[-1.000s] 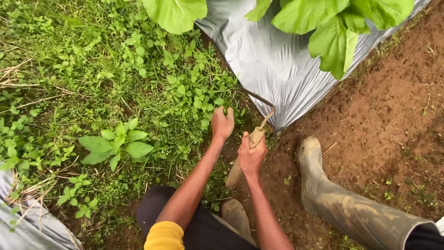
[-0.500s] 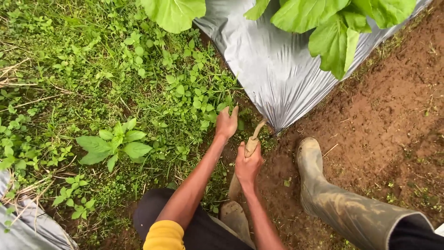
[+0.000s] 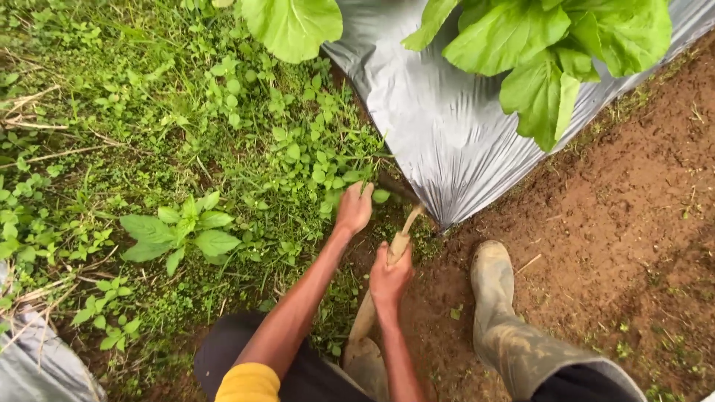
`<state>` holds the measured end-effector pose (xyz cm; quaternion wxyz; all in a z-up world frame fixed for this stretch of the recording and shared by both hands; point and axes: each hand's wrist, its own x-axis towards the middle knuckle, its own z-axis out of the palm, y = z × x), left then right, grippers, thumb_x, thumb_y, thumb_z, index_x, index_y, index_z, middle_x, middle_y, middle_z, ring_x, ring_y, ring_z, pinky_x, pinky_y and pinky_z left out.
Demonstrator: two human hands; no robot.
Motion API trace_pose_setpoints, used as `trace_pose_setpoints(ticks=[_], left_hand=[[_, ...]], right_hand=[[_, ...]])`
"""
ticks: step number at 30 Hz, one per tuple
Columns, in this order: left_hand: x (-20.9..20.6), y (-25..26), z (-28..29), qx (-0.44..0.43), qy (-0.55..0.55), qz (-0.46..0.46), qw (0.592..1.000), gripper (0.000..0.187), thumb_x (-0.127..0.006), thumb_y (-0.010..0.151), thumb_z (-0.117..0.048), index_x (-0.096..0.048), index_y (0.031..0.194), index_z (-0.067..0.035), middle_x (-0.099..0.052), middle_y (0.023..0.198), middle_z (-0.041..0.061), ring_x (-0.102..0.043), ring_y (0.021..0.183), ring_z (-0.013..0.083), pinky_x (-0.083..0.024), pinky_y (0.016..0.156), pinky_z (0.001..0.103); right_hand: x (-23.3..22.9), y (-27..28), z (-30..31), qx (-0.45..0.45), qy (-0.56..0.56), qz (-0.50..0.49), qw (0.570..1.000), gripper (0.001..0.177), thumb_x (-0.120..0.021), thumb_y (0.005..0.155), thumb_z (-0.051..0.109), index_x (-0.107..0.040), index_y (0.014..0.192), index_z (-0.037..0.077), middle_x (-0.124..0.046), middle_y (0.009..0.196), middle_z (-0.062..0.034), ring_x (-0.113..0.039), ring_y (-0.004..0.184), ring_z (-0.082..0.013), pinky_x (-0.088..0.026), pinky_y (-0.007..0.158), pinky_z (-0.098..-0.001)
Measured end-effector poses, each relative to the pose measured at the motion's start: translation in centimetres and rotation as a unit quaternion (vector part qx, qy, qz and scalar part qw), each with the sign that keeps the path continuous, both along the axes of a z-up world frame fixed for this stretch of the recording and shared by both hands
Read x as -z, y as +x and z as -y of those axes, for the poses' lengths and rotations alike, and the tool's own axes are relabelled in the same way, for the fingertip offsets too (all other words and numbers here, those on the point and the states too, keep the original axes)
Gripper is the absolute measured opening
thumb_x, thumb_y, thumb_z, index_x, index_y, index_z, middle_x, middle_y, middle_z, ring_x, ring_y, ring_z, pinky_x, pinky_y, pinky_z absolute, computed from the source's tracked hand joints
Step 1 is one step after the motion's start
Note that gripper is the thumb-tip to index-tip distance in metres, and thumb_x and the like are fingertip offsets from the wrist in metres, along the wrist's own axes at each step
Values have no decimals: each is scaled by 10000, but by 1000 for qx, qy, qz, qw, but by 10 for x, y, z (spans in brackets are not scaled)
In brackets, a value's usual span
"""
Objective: The person uses a small hand hoe to remove weeds from the soil along the edge of a plastic-covered garden bed. They repeatedly strike the ground to loosen the weeds and pull them out by hand, discarding them to the side.
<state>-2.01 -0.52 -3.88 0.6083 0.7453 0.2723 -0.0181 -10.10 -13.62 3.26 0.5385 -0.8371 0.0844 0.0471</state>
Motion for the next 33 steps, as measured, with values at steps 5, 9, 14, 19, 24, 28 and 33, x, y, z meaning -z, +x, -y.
trace_pose_setpoints(ticks=[5,9,14,19,24,28,33], left_hand=[[-32,-6,0,7,3,-34,999,505,-418,1091,-320,-631,1313,80,-681,1237,297,-617,1235,458,-461,1086,606],[-50,-4,2,3,-12,-26,1000,530,-378,1098,-283,-531,1402,124,-597,1349,342,-509,1341,516,-375,1165,659],[-90,-3,9,20,-17,-65,998,643,-345,1098,-351,-396,1469,172,-439,1492,387,-357,1458,516,-254,1249,646],[-77,-1,5,21,5,-70,997,695,-365,1084,-412,-436,1465,165,-467,1507,348,-385,1465,464,-261,1256,580],[-86,-4,7,18,10,-74,997,702,-366,1087,-420,-439,1468,165,-463,1516,343,-384,1475,448,-260,1259,559],[-91,-6,6,12,1,-77,997,692,-354,1095,-405,-432,1467,173,-457,1512,358,-377,1473,463,-254,1255,569],[-86,-3,5,21,6,-75,997,694,-360,1089,-407,-459,1448,179,-473,1500,365,-387,1466,470,-265,1250,566]], right_hand=[[-9,-3,-5,10,52,41,998,83,-591,964,18,-606,996,92,-520,634,-42,-457,509,-116,-379,480,-237],[-5,10,-6,6,39,63,997,68,-594,970,21,-600,980,88,-526,628,-31,-437,498,-93,-362,468,-230],[16,1,2,28,56,28,998,45,-611,972,40,-620,1003,72,-540,621,-43,-468,483,-136,-392,443,-247],[5,10,1,60,105,70,990,85,-611,956,41,-595,892,95,-558,592,-23,-509,470,-98,-394,459,-228],[19,-2,1,-6,48,2,999,27,-617,971,46,-605,947,47,-580,609,-63,-507,473,-139,-424,447,-252],[33,-3,2,35,101,-9,994,26,-621,957,27,-618,948,50,-585,612,-69,-507,453,-137,-422,422,-246],[8,13,-3,38,103,58,992,56,-620,944,33,-610,925,86,-584,608,-47,-526,469,-101,-416,441,-236]])
